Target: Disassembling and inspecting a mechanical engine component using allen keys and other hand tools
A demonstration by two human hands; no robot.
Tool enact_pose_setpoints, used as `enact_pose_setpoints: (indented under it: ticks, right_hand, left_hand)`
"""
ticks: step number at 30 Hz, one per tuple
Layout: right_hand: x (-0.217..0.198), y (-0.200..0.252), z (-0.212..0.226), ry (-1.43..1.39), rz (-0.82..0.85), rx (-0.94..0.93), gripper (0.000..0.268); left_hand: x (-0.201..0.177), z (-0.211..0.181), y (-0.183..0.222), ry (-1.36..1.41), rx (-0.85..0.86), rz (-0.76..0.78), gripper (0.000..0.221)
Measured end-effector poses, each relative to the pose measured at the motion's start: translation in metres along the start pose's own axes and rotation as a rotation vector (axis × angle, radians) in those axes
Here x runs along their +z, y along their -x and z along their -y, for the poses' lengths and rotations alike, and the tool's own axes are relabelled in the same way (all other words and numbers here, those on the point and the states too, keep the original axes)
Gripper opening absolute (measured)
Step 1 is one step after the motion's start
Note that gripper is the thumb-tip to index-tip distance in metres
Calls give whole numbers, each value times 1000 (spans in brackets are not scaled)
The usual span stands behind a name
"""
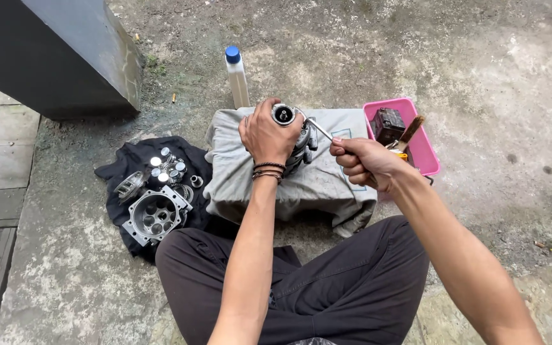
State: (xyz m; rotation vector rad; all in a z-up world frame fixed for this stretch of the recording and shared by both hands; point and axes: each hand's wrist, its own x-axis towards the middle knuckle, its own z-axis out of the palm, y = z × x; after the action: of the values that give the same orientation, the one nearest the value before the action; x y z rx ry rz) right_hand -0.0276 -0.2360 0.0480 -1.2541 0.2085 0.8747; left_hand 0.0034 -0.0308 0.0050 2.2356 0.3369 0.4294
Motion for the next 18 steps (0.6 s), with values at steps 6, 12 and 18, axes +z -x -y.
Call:
enact_pose_setpoints:
  ticks: [6, 12, 18]
  right_hand:
    - [12, 3, -15, -48, -81, -66, 27]
    - [19, 9, -13, 75, -120, -129, 28]
    - [9, 9, 8, 1099, -370, -313, 31]
  left_hand:
    - [5, 4, -1, 23, 4, -1, 56]
    - [2, 5, 0, -1, 22, 10, 54]
    - [9, 17, -11, -23, 104, 21, 54]
